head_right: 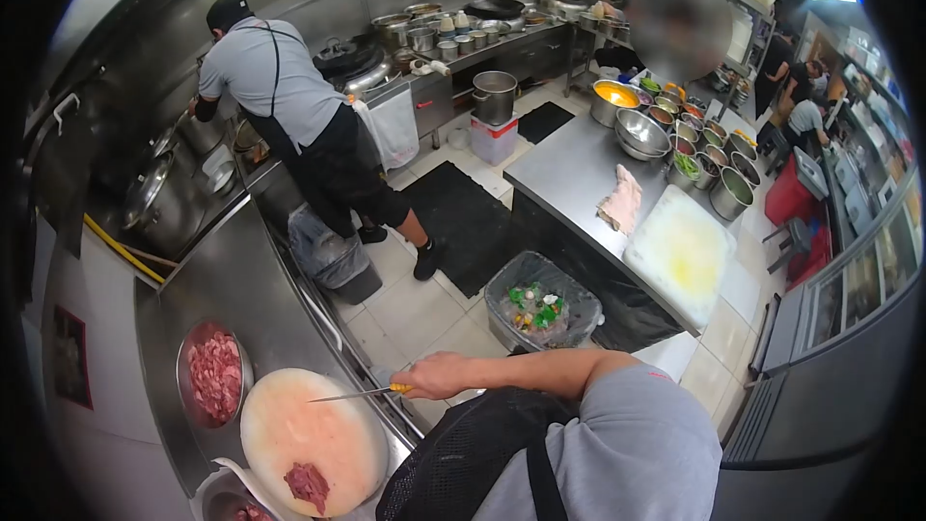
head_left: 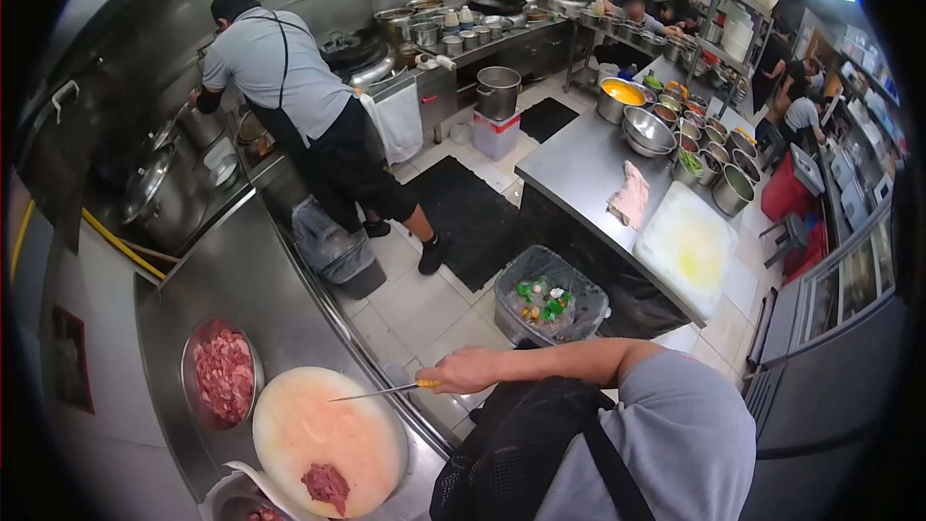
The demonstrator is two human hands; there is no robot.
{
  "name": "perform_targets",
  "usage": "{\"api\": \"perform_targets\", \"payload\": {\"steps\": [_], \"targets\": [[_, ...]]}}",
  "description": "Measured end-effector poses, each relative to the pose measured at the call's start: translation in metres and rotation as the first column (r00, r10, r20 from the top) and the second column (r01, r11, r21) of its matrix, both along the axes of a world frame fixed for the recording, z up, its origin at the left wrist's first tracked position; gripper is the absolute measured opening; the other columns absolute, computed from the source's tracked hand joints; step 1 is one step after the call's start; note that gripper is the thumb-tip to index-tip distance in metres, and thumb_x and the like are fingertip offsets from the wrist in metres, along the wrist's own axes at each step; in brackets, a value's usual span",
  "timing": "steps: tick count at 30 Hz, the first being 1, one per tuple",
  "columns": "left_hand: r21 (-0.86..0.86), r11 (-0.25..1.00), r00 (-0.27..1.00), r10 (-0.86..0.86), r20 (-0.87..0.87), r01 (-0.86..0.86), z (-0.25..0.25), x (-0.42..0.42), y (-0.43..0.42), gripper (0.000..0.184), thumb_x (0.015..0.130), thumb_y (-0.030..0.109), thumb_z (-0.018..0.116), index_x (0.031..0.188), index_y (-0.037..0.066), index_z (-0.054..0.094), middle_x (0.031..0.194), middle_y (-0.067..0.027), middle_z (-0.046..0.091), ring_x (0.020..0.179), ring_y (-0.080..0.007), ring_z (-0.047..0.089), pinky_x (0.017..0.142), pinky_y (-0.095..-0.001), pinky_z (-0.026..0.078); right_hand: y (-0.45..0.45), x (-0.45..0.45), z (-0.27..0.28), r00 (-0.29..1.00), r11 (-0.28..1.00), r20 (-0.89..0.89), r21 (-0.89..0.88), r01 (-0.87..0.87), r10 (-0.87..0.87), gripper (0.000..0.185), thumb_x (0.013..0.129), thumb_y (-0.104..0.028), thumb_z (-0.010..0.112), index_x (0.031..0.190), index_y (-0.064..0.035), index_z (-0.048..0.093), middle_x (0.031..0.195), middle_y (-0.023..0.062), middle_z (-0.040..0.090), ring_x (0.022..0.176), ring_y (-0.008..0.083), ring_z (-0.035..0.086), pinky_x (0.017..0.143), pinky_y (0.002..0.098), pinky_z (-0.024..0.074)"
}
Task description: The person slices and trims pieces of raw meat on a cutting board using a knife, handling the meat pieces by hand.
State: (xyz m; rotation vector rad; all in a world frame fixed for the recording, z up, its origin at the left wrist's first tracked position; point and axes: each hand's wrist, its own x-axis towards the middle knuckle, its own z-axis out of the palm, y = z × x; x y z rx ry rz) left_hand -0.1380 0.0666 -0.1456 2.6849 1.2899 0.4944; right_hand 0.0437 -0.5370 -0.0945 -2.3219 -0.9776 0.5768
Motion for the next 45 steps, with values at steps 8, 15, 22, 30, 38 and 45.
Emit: {"api": "perform_targets", "payload": {"steps": [8, 15, 22, 30, 38, 45], "targets": [[-0.021, 0.999, 0.991, 0.032, 0.133, -0.030, 0.007, -0.016, -0.027, 0.027, 0.101, 0.018, 0.059, 0.116, 0.008, 0.080, 0.114, -0.0223, 0.078, 0.105, -0.0393, 0.074, 0.095, -0.0520, 0.056, 0.007, -0.002, -0.003, 0.999, 0.999, 0.004, -0.001, -0.049, 0.049, 0.040, 0.110, -0.040, 0.060, 0.140, -0.0140, 0.056, 0.105, 0.0216, 0.077, 0.102, 0.0481, 0.074, 0.088, 0.0617, 0.0572], [-0.058, 0.997, 0.958, 0.065, 0.278, -0.051, 0.014, -0.037, -0.046, 0.027, 0.102, 0.019, 0.059, 0.116, 0.007, 0.079, 0.114, -0.0225, 0.077, 0.105, -0.0395, 0.074, 0.095, -0.0517, 0.056, 0.002, -0.003, -0.004, 0.997, 0.997, 0.021, 0.004, -0.074, 0.074, 0.040, 0.110, -0.040, 0.060, 0.141, -0.0148, 0.055, 0.101, 0.0211, 0.077, 0.099, 0.0478, 0.075, 0.086, 0.0613, 0.0573], [-0.108, 0.991, 0.876, 0.118, 0.468, -0.076, 0.039, -0.072, -0.063, 0.027, 0.102, 0.020, 0.060, 0.117, 0.007, 0.079, 0.114, -0.0227, 0.077, 0.104, -0.0396, 0.074, 0.094, -0.0514, 0.056, 0.015, 0.000, 0.012, 0.995, 0.995, 0.042, 0.037, -0.095, 0.094, 0.042, 0.109, -0.041, 0.062, 0.142, -0.0157, 0.055, 0.099, 0.0208, 0.077, 0.093, 0.0482, 0.074, 0.082, 0.0613, 0.0572], [-0.160, 0.985, 0.725, 0.157, 0.670, -0.065, 0.084, -0.107, -0.071, 0.028, 0.103, 0.021, 0.060, 0.118, 0.006, 0.079, 0.115, -0.0229, 0.077, 0.104, -0.0398, 0.074, 0.094, -0.0511, 0.056, 0.025, 0.001, 0.021, 0.984, 0.990, 0.110, -0.026, -0.140, 0.142, 0.042, 0.109, -0.039, 0.061, 0.144, -0.0163, 0.054, 0.100, 0.0190, 0.077, 0.093, 0.0465, 0.075, 0.082, 0.0612, 0.0583], [-0.186, 0.982, 0.676, 0.126, 0.726, 0.017, 0.089, -0.088, -0.085, 0.028, 0.103, 0.022, 0.060, 0.118, 0.006, 0.078, 0.115, -0.0231, 0.077, 0.104, -0.0401, 0.073, 0.094, -0.0507, 0.057, 0.042, -0.007, 0.037, 0.987, 0.989, 0.058, 0.022, -0.150, 0.148, 0.040, 0.110, -0.038, 0.060, 0.143, -0.0160, 0.054, 0.107, 0.0194, 0.077, 0.098, 0.0464, 0.075, 0.085, 0.0611, 0.0577], [-0.207, 0.968, 0.800, 0.013, 0.600, 0.140, 0.028, -0.013, -0.115, 0.029, 0.104, 0.022, 0.061, 0.119, 0.005, 0.078, 0.115, -0.0234, 0.076, 0.104, -0.0402, 0.073, 0.094, -0.0505, 0.057, 0.052, -0.008, 0.055, 0.978, 0.975, 0.063, 0.087, -0.203, 0.198, 0.037, 0.109, -0.035, 0.061, 0.140, -0.0171, 0.054, 0.110, 0.0194, 0.077, 0.103, 0.0469, 0.074, 0.087, 0.0617, 0.0564]]}}
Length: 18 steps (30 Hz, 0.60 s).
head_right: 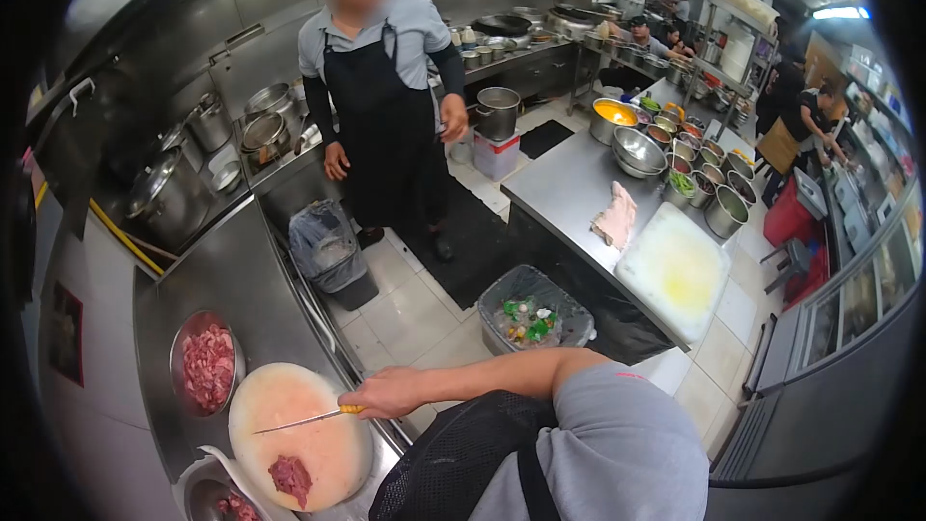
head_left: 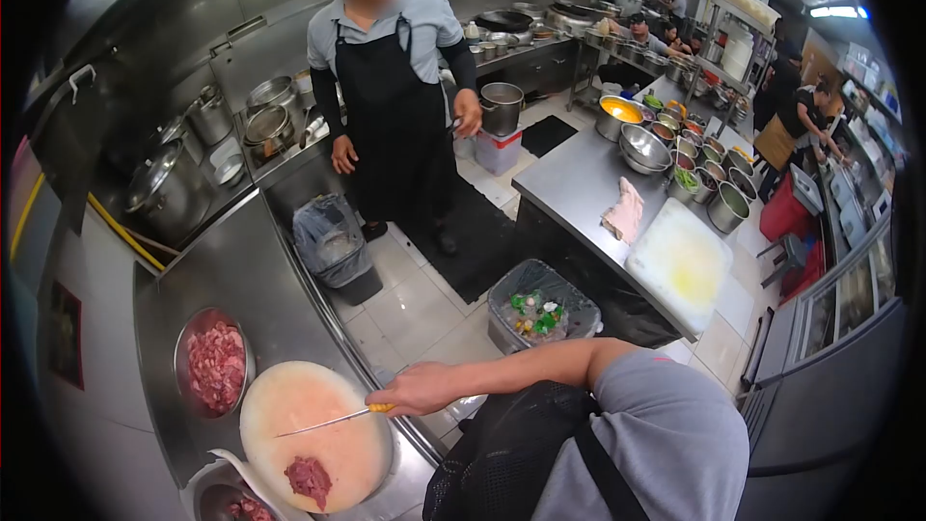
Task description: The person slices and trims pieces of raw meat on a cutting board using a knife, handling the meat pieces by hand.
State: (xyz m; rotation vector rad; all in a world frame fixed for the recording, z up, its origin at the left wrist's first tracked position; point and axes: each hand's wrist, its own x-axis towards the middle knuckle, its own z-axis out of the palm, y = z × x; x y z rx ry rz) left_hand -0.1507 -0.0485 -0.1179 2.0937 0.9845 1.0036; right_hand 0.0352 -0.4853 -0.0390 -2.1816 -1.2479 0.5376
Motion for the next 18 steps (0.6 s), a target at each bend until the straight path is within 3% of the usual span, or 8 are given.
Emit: {"api": "perform_targets", "payload": {"steps": [6, 18], "targets": [[0.006, 1.000, 0.997, -0.030, -0.069, 0.031, -0.026, 0.017, -0.012, 0.029, 0.104, 0.023, 0.061, 0.120, 0.005, 0.078, 0.116, -0.0235, 0.076, 0.104, -0.0404, 0.073, 0.093, -0.0502, 0.057, -0.004, -0.003, -0.025, 1.000, 1.000, -0.013, -0.019, -0.002, 0.002, 0.038, 0.110, -0.038, 0.059, 0.142, -0.0182, 0.053, 0.105, 0.0193, 0.075, 0.096, 0.0473, 0.073, 0.081, 0.0603, 0.0577], [0.017, 1.000, 0.998, -0.009, -0.061, 0.010, -0.028, 0.014, -0.010, 0.030, 0.105, 0.024, 0.062, 0.121, 0.004, 0.077, 0.116, -0.0239, 0.076, 0.103, -0.0407, 0.073, 0.093, -0.0497, 0.057, -0.009, -0.006, -0.035, 0.998, 0.998, -0.028, 0.007, -0.061, 0.061, 0.038, 0.110, -0.036, 0.060, 0.140, -0.0159, 0.052, 0.106, 0.0198, 0.074, 0.100, 0.0472, 0.072, 0.085, 0.0602, 0.0560]]}}
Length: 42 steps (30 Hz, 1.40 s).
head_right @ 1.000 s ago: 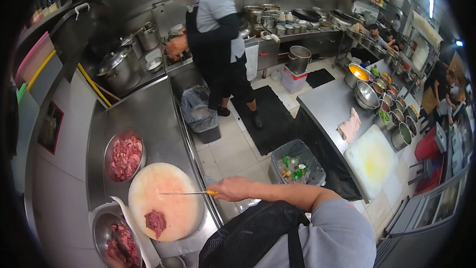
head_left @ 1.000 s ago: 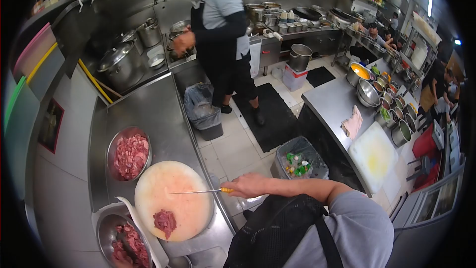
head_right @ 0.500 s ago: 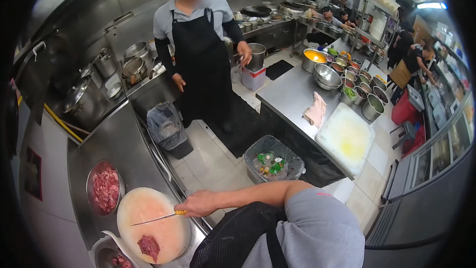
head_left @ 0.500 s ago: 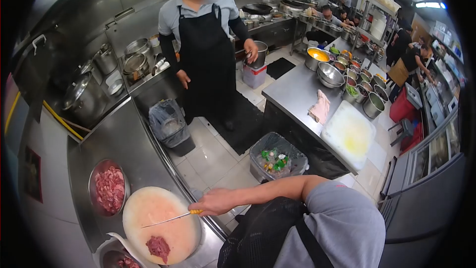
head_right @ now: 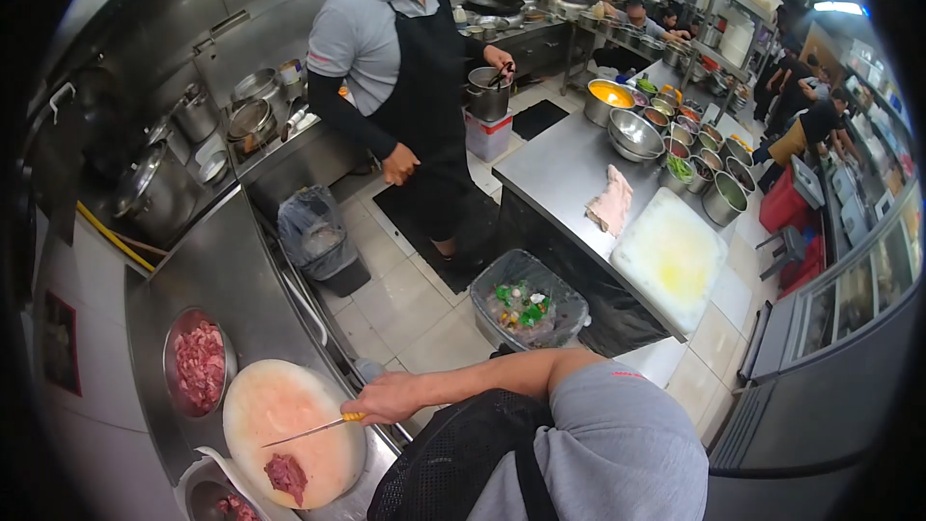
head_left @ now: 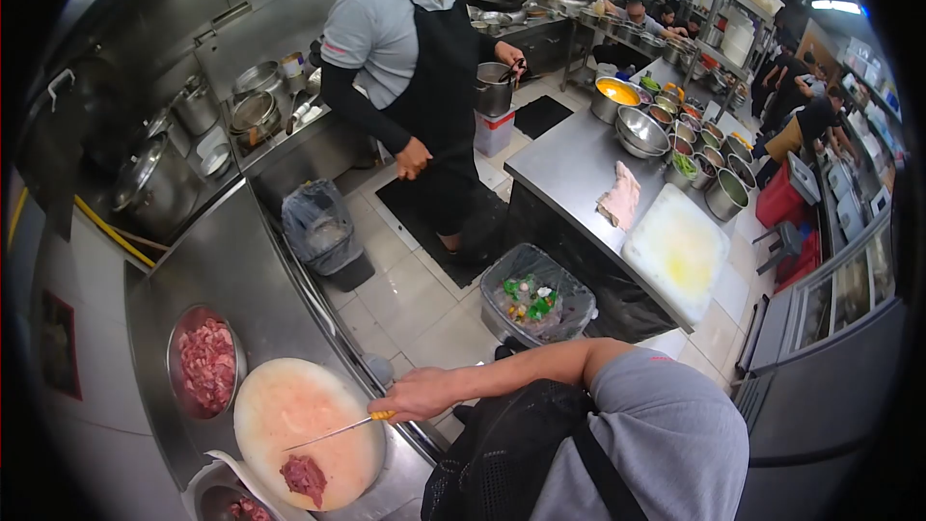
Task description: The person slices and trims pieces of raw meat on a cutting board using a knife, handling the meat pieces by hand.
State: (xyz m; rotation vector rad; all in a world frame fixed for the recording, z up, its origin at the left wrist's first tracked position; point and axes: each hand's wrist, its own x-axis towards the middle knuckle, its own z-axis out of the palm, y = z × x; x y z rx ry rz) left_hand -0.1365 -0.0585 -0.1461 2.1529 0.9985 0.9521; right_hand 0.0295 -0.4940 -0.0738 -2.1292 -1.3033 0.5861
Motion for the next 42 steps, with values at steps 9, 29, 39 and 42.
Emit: {"api": "perform_targets", "payload": {"steps": [9, 29, 39, 42], "targets": [[-0.033, 0.999, 0.997, 0.028, 0.065, -0.026, 0.005, -0.001, -0.001, 0.031, 0.106, 0.025, 0.062, 0.121, 0.003, 0.077, 0.116, -0.0242, 0.076, 0.103, -0.0409, 0.073, 0.093, -0.0494, 0.058, 0.001, 0.001, -0.001, 0.999, 1.000, 0.028, -0.025, -0.019, 0.020, 0.041, 0.109, -0.038, 0.061, 0.143, -0.0167, 0.053, 0.104, 0.0199, 0.075, 0.098, 0.0476, 0.072, 0.083, 0.0610, 0.0562], [-0.275, 0.943, 0.761, 0.038, 0.648, 0.187, 0.102, -0.010, 0.010, 0.033, 0.107, 0.028, 0.063, 0.123, 0.002, 0.076, 0.117, -0.0247, 0.075, 0.102, -0.0414, 0.072, 0.092, -0.0486, 0.058, -0.040, 0.010, -0.031, 0.996, 0.992, -0.020, 0.093, 0.085, -0.083, 0.041, 0.107, -0.035, 0.065, 0.141, -0.0155, 0.054, 0.097, 0.0218, 0.075, 0.095, 0.0486, 0.073, 0.082, 0.0622, 0.0556], [-0.556, 0.774, 0.942, -0.151, 0.300, 0.302, 0.029, 0.100, -0.111, 0.030, 0.110, 0.030, 0.066, 0.129, 0.009, 0.057, 0.113, -0.0095, 0.069, 0.083, -0.0111, 0.062, 0.062, -0.0282, 0.052, -0.105, -0.002, -0.048, 0.951, 0.952, -0.075, 0.046, 0.303, -0.299, 0.042, 0.109, -0.040, 0.062, 0.143, -0.0169, 0.053, 0.101, 0.0217, 0.075, 0.094, 0.0489, 0.073, 0.081, 0.0616, 0.0561], [-0.521, 0.805, 0.959, -0.239, 0.151, 0.283, -0.022, 0.109, -0.119, 0.023, 0.114, 0.012, 0.053, 0.137, 0.014, 0.050, 0.120, -0.0149, 0.074, 0.075, -0.0140, 0.063, 0.049, -0.0270, 0.046, -0.124, -0.007, -0.047, 0.929, 0.931, -0.083, 0.031, 0.364, -0.360, 0.042, 0.109, -0.040, 0.062, 0.144, -0.0172, 0.053, 0.102, 0.0223, 0.075, 0.094, 0.0489, 0.073, 0.081, 0.0619, 0.0564]]}}
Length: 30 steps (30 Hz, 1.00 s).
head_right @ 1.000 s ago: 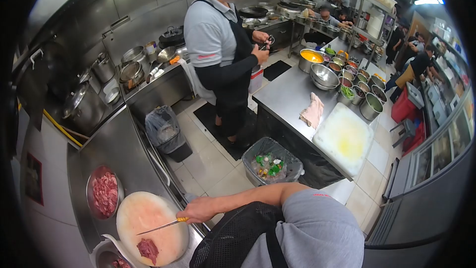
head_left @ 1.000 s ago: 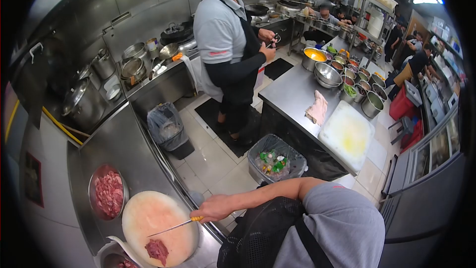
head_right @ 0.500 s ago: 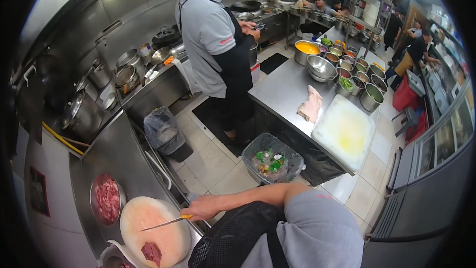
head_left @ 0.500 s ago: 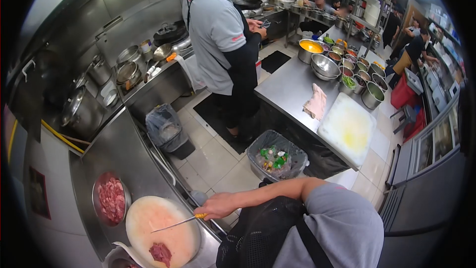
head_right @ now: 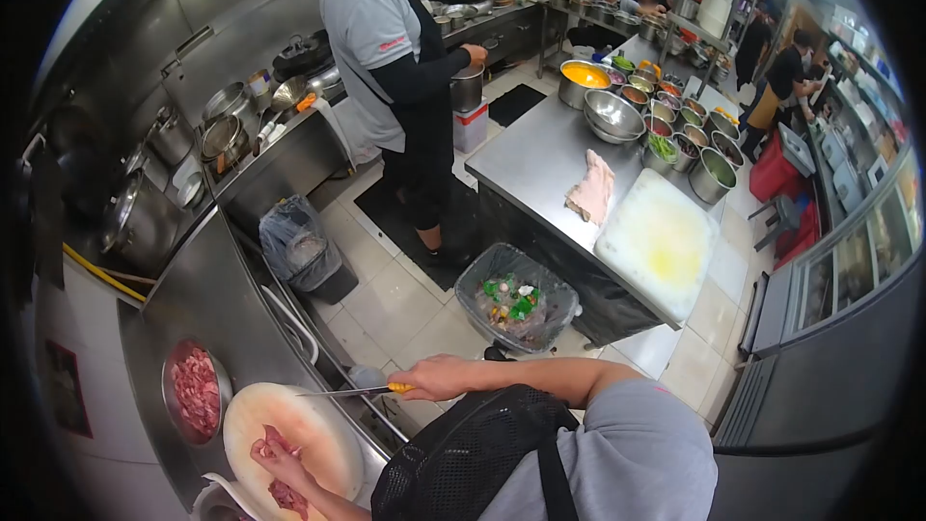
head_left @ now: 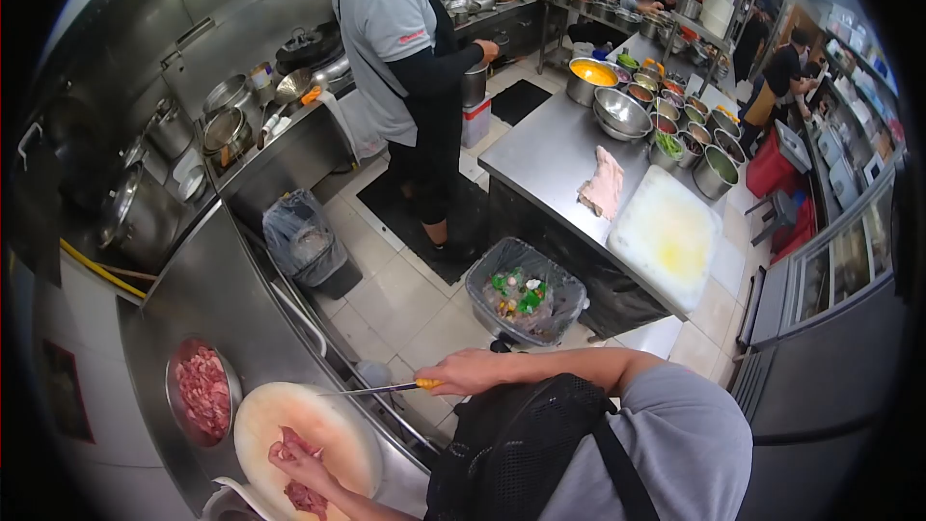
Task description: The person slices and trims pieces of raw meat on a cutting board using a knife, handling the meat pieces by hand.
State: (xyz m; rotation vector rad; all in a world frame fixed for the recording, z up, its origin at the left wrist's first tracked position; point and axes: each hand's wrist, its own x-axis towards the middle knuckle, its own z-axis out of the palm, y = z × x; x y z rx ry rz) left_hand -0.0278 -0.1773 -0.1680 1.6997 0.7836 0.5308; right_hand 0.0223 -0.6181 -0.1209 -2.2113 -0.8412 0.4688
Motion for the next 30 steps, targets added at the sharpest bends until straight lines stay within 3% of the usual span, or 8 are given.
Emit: {"api": "perform_targets", "payload": {"steps": [7, 13, 16, 18, 19, 21, 24, 30], "targets": [[0.014, 0.996, 0.988, 0.084, 0.133, -0.087, -0.009, -0.003, -0.016, 0.025, 0.115, 0.008, 0.048, 0.138, 0.013, 0.055, 0.116, -0.0095, 0.072, 0.068, -0.0150, 0.059, 0.048, -0.0273, 0.046, -0.028, 0.015, -0.017, 0.998, 0.999, -0.048, 0.021, -0.041, 0.042, 0.044, 0.110, -0.040, 0.062, 0.145, -0.0149, 0.052, 0.098, 0.0226, 0.076, 0.093, 0.0496, 0.073, 0.080, 0.0628, 0.0564], [-0.143, 0.951, 0.961, 0.275, -0.007, -0.273, 0.005, -0.003, -0.009, 0.030, 0.114, 0.007, 0.048, 0.136, 0.013, 0.067, 0.119, -0.0065, 0.070, 0.069, -0.0144, 0.059, 0.051, -0.0248, 0.046, -0.035, 0.045, -0.013, 0.985, 0.985, -0.023, 0.006, -0.171, 0.171, 0.041, 0.111, -0.038, 0.060, 0.146, -0.0190, 0.052, 0.102, 0.0202, 0.076, 0.094, 0.0482, 0.073, 0.080, 0.0609, 0.0560], [-0.174, 0.968, 0.983, 0.178, -0.039, -0.182, -0.004, -0.005, -0.001, 0.047, 0.107, -0.001, 0.051, 0.152, 0.009, 0.057, 0.121, -0.0096, 0.066, 0.089, -0.0215, 0.067, 0.063, -0.0280, 0.056, -0.044, 0.057, -0.006, 0.983, 0.983, -0.007, 0.006, -0.183, 0.183, 0.039, 0.111, -0.037, 0.059, 0.145, -0.0183, 0.051, 0.105, 0.0205, 0.075, 0.097, 0.0485, 0.073, 0.082, 0.0611, 0.0556], [0.103, 0.986, 0.985, 0.141, -0.100, -0.131, 0.012, -0.004, -0.025, 0.047, 0.116, 0.034, 0.046, 0.139, 0.002, 0.071, 0.135, -0.0230, 0.073, 0.113, -0.0358, 0.073, 0.098, -0.0484, 0.059, -0.050, 0.060, -0.003, 0.980, 0.979, -0.031, -0.051, -0.199, 0.198, 0.039, 0.112, -0.038, 0.059, 0.144, -0.0179, 0.050, 0.107, 0.0208, 0.075, 0.099, 0.0488, 0.072, 0.082, 0.0617, 0.0551], [0.100, 0.987, 0.986, 0.134, -0.102, -0.124, 0.005, -0.005, -0.022, 0.047, 0.116, 0.034, 0.046, 0.139, 0.002, 0.071, 0.135, -0.0230, 0.073, 0.113, -0.0358, 0.073, 0.098, -0.0484, 0.059, -0.055, 0.061, -0.002, 0.981, 0.980, -0.033, -0.054, -0.193, 0.191, 0.039, 0.112, -0.038, 0.059, 0.144, -0.0179, 0.050, 0.107, 0.0208, 0.075, 0.099, 0.0488, 0.072, 0.082, 0.0617, 0.0551], [0.528, 0.848, 0.985, 0.119, -0.126, -0.035, -0.017, -0.011, -0.005, 0.044, 0.115, 0.028, 0.048, 0.138, -0.002, 0.070, 0.119, -0.0234, 0.076, 0.103, -0.0343, 0.073, 0.089, -0.0448, 0.062, -0.064, 0.063, 0.001, 0.979, 0.979, -0.033, -0.045, -0.201, 0.199, 0.038, 0.112, -0.038, 0.059, 0.142, -0.0174, 0.050, 0.107, 0.0210, 0.075, 0.099, 0.0491, 0.071, 0.082, 0.0620, 0.0548], [0.710, 0.698, 0.993, 0.119, 0.017, -0.096, -0.065, -0.015, 0.026, 0.038, 0.113, 0.023, 0.048, 0.125, -0.004, 0.072, 0.101, -0.0202, 0.075, 0.089, -0.0318, 0.071, 0.078, -0.0422, 0.061, -0.073, 0.060, -0.002, 0.983, 0.983, -0.045, -0.044, -0.177, 0.175, 0.038, 0.112, -0.038, 0.059, 0.142, -0.0177, 0.050, 0.107, 0.0212, 0.075, 0.098, 0.0494, 0.071, 0.082, 0.0618, 0.0546], [0.620, 0.768, 0.987, 0.107, 0.123, -0.161, -0.080, -0.015, 0.033, 0.030, 0.113, 0.021, 0.051, 0.103, -0.004, 0.066, 0.088, -0.0157, 0.070, 0.075, -0.0289, 0.063, 0.068, -0.0425, 0.056, -0.085, 0.054, -0.004, 0.983, 0.983, -0.049, -0.039, -0.180, 0.178, 0.038, 0.112, -0.036, 0.059, 0.143, -0.0165, 0.050, 0.106, 0.0213, 0.075, 0.098, 0.0493, 0.071, 0.083, 0.0615, 0.0543]]}}
